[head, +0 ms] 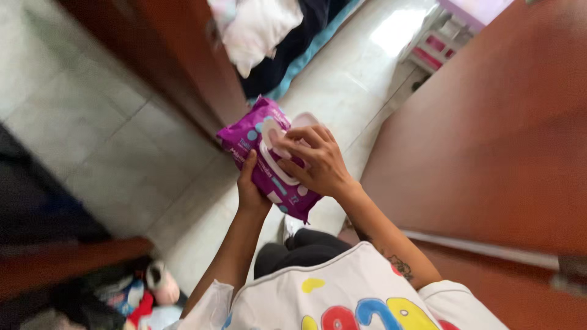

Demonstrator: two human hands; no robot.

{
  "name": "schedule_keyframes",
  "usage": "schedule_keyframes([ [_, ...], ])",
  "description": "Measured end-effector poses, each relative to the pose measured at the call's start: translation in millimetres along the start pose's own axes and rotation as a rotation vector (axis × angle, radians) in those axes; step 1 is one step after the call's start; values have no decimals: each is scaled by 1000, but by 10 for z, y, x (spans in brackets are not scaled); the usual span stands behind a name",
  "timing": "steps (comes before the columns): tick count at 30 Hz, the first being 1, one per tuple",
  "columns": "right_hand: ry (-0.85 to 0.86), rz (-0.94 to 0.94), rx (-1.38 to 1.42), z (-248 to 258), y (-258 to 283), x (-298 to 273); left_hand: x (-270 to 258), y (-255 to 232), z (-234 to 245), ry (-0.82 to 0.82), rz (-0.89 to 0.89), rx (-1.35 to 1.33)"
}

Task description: The person pulls a wet wipe from a pack and uses it to wipe down a pair of dark trousers and a pair of black shoes on a bed.

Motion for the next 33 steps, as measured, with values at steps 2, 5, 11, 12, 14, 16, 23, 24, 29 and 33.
schedule_keyframes([
  [2,29,-66,5,-66,-362,338,432,-27,-173,17,42,5],
  [5,27,-206,-43,-192,-801,557,900,41,-342,-21,28,87],
  [11,-127,-341,-183,-306,-1862,966,1977,165,-1133,122,16,131],
  [12,-130,-368,-186,-324,-2033,1017,2118,189,-1243,134,31,136],
  [14,-198,-500,-83,-283,-2419,1175,2402,211,-1571,173,66,122],
  [16,-267,-571,-7,-242,-2906,1346,2798,258,-1934,237,70,121],
  [23,-521,-1068,574,-93,-4485,1307,3739,821,-2679,247,131,200],
  [24,-502,-1044,506,-36,-4706,1389,3883,927,-2826,276,119,202],
  [29,-184,-636,-84,360,-5412,1915,4599,1481,-3436,174,57,229],
  [33,-230,-582,-45,649,-6129,2241,5027,1795,-4028,114,-39,225],
])
Point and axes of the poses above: each hand's wrist, its own x-axis towards the middle knuckle, its own z-axis out of the back of the hand, y = z × x, the point moved 5 cm from there along x, towards the middle knuckle, and after that the axes turned 14 degrees about -y, right-handed, at the moved point
